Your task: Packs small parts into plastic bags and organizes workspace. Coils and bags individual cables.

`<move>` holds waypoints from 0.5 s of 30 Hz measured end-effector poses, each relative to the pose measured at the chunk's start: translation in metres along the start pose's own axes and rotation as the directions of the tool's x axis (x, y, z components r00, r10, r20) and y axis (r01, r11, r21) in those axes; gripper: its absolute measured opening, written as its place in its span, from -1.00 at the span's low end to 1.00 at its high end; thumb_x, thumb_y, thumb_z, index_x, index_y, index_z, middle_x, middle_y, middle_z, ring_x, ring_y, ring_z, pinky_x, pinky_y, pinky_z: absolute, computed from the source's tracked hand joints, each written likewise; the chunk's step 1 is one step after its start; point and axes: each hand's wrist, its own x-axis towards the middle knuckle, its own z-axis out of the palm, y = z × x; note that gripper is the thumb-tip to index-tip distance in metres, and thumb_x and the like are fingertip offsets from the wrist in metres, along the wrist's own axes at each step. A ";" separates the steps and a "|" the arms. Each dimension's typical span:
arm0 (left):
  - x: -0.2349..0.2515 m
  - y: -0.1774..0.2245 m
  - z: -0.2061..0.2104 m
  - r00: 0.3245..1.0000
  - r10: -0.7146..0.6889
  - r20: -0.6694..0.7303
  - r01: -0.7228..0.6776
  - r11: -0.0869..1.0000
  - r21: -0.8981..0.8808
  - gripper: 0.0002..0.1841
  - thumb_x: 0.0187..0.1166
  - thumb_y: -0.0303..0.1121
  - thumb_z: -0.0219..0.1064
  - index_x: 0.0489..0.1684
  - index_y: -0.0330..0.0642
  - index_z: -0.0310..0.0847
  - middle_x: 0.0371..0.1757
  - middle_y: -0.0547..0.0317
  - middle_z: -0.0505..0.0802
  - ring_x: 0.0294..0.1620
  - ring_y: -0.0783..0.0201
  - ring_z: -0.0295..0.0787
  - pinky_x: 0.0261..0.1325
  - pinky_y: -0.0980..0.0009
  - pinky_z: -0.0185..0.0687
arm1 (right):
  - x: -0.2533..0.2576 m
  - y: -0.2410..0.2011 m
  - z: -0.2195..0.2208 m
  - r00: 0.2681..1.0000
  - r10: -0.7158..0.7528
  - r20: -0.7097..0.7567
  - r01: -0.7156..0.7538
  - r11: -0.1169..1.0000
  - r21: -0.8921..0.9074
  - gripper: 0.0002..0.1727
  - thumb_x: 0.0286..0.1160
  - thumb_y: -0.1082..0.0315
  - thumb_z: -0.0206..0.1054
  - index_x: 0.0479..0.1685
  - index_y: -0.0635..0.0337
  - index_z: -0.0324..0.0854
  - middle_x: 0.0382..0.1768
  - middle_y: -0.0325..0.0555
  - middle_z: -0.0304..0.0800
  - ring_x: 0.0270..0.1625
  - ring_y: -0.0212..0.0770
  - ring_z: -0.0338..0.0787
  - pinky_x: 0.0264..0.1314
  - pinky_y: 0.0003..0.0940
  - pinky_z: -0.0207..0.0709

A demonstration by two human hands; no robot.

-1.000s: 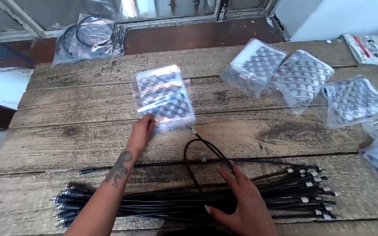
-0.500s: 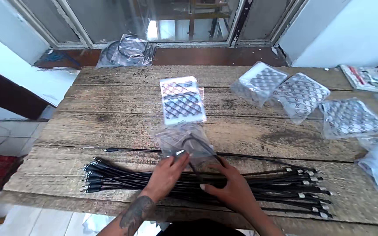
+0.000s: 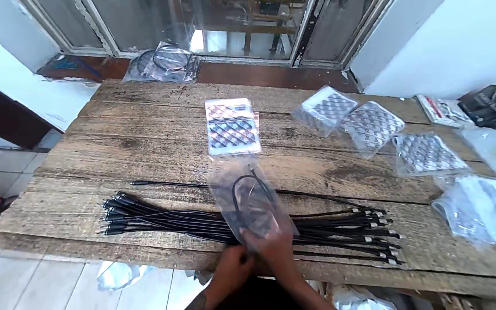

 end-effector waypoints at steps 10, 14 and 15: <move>-0.020 -0.050 -0.010 0.990 -0.113 -0.081 0.095 0.976 -0.197 -0.74 0.59 -0.21 0.32 -0.19 -0.25 0.80 -0.30 0.12 0.84 -0.27 0.31 0.76 -0.04 0.20 0.69 | -0.016 0.055 -0.006 0.719 -0.628 0.298 0.618 0.774 0.141 -0.65 0.60 0.15 0.38 0.25 0.06 0.79 0.45 0.23 0.67 0.59 0.29 0.57 0.64 0.18 0.43; -0.026 -0.040 -0.004 0.999 -0.041 -0.030 0.036 0.986 -0.163 -0.71 0.59 -0.23 0.35 -0.23 -0.34 0.79 -0.34 0.04 0.82 -0.27 0.27 0.75 -0.03 0.20 0.67 | -0.014 0.047 0.001 0.677 -0.716 0.172 0.730 0.683 -0.030 -0.66 0.43 0.47 0.38 0.15 0.04 0.85 -0.11 0.14 0.89 0.08 0.20 0.88 0.25 0.06 0.73; -0.029 -0.035 -0.001 1.000 -0.025 0.008 0.026 0.990 -0.140 -0.68 0.62 -0.23 0.32 -0.20 -0.39 0.77 -0.32 -0.03 0.82 -0.23 0.21 0.76 0.01 0.17 0.66 | -0.013 0.035 0.004 0.700 -0.697 0.154 0.711 0.700 -0.066 -0.73 0.52 0.35 0.37 0.12 0.05 0.85 -0.15 0.11 0.90 0.04 0.16 0.90 0.21 0.01 0.75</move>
